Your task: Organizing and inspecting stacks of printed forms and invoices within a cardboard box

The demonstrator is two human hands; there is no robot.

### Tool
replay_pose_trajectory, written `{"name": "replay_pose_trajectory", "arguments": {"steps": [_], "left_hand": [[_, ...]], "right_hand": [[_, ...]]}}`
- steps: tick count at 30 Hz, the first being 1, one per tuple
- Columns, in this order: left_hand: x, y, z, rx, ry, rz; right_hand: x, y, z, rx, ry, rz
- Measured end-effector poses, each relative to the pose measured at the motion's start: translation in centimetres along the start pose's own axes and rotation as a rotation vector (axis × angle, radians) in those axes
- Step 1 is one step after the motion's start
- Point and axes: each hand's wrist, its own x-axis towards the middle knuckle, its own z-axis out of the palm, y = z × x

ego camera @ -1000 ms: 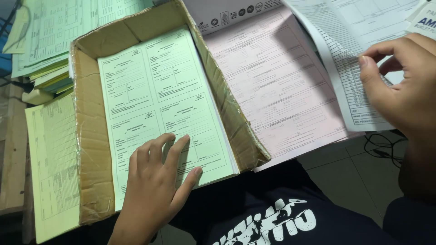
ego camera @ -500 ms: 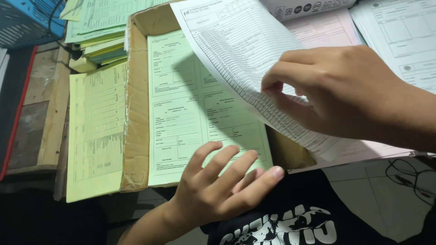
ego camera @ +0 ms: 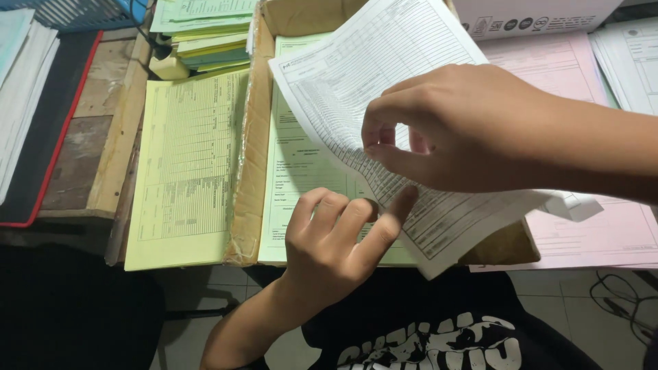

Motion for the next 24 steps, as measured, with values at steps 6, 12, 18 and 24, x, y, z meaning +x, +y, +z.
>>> {"name": "replay_pose_trajectory", "arguments": {"steps": [6, 12, 18, 24], "left_hand": [[-2.6, -1.6, -2.0, 0.12, -0.012, -0.064], [-3.5, -2.2, -4.1, 0.227, -0.076, -0.173], [-4.1, -3.0, -4.1, 0.24, -0.105, -0.231], [-4.7, -3.2, -3.7, 0.276, -0.088, -0.279]], "right_hand": [[-1.2, 0.2, -0.8, -0.163, 0.106, -0.125], [-2.4, 0.1, 1.0, -0.491, -0.36, -0.001], [-3.1, -0.6, 4.1, -0.44, -0.473, -0.225], [-2.8, -0.6, 5.7, -0.412, -0.282, -0.394]]}}
